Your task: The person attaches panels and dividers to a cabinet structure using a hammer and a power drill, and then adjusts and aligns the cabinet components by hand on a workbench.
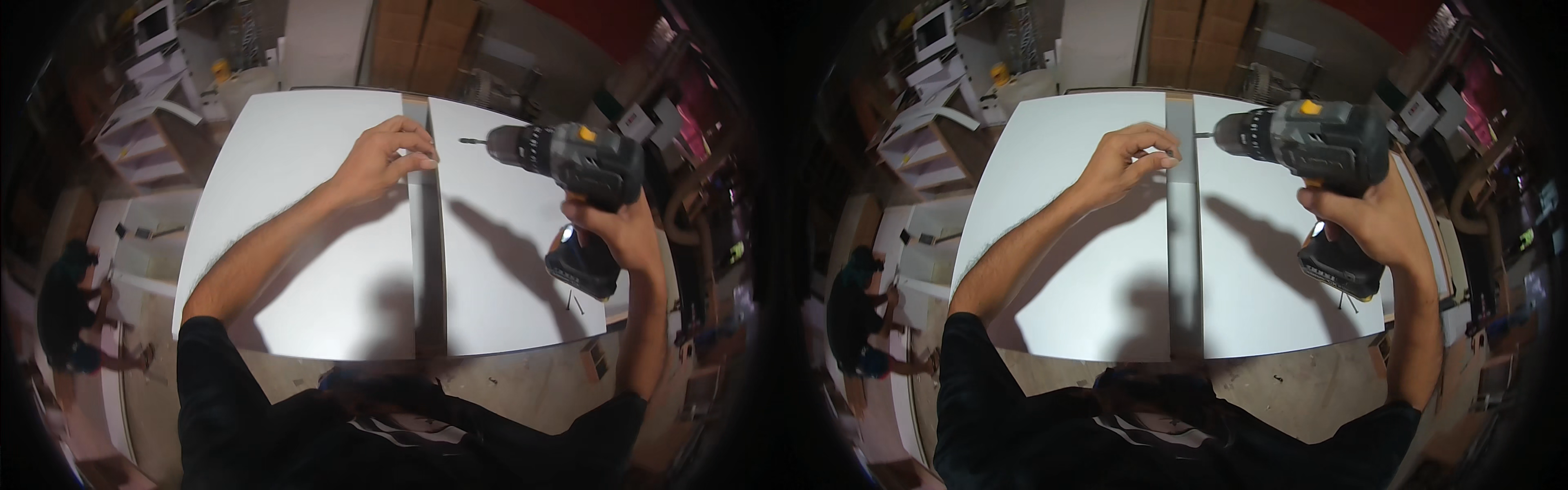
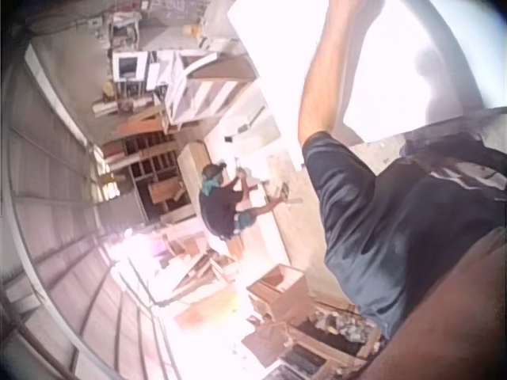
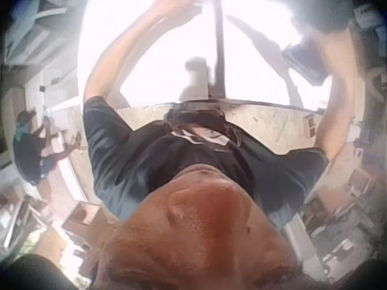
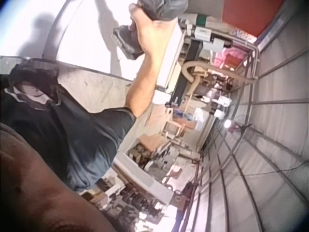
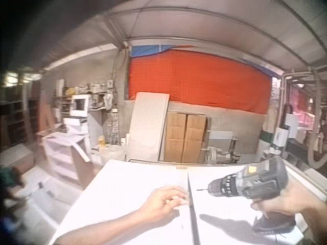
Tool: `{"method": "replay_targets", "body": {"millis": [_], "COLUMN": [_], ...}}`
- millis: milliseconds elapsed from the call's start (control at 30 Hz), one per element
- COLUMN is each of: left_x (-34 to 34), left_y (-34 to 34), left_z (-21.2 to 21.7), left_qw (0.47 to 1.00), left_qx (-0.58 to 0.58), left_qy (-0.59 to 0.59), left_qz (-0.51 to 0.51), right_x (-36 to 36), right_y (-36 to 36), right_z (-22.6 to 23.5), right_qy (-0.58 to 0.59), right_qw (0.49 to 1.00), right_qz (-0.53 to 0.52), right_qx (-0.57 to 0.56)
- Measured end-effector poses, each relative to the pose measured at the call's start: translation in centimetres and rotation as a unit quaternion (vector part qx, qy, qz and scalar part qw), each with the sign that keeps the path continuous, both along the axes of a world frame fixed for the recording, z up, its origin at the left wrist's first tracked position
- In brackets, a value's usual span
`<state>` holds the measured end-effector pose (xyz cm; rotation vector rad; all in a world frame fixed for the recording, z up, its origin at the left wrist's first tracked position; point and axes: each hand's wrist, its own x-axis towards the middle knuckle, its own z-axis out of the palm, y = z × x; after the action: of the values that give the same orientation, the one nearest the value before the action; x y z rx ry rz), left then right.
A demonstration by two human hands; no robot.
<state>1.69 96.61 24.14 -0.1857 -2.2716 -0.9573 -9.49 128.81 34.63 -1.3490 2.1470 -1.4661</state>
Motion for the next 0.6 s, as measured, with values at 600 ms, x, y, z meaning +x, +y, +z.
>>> {"method": "replay_targets", "body": {"millis": [600], "left_x": [-5.0], "left_y": [25.6], "left_z": [-3.5], "left_qw": [0.999], "left_qx": [-0.026], "left_qy": [-0.024], "left_qz": [-0.033], "right_x": [-3.8], "right_y": [23.2], "right_z": [-0.6], "right_qy": [-0.024], "right_qw": [0.993], "right_qz": [-0.042], "right_qx": [0.105]}}
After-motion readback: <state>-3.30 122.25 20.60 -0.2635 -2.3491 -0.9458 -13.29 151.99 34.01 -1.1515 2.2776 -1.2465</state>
